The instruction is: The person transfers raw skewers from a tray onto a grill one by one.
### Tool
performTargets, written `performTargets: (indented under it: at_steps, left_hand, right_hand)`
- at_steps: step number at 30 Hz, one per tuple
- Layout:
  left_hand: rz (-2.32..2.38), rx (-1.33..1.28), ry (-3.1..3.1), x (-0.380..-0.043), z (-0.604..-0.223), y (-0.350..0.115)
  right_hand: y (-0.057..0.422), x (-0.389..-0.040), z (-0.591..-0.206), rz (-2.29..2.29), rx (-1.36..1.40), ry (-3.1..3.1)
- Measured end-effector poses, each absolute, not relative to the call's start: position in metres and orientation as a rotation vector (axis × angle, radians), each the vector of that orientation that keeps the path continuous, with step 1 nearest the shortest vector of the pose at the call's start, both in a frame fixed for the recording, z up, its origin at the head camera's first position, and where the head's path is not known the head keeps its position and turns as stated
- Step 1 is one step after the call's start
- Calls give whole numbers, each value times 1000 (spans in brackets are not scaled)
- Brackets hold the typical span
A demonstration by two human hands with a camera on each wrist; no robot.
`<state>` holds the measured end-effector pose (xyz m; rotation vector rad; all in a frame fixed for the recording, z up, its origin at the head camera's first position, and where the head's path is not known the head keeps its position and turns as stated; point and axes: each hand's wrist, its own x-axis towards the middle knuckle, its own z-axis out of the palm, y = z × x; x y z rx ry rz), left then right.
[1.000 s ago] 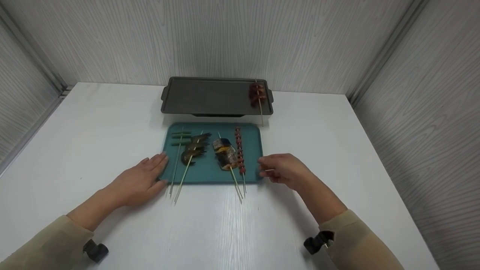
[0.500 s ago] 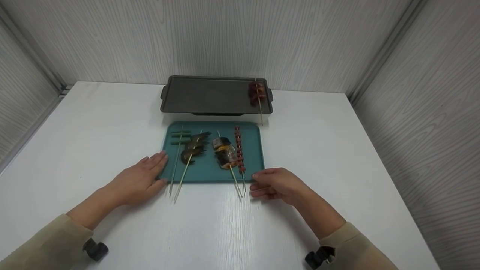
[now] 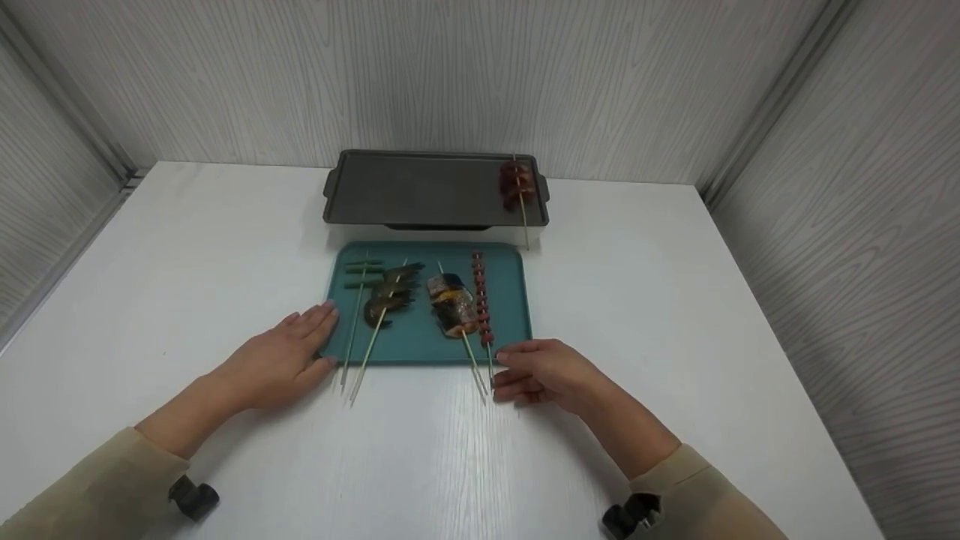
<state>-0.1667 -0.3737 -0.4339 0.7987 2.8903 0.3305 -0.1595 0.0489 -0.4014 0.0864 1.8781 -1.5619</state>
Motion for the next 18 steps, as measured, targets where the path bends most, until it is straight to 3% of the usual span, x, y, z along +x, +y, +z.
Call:
performTargets:
  at_steps: [18]
  left_hand:
    - [327, 780, 2880, -167, -433, -371]
  right_hand:
    - [44, -160, -404, -1599, 92, 1812]
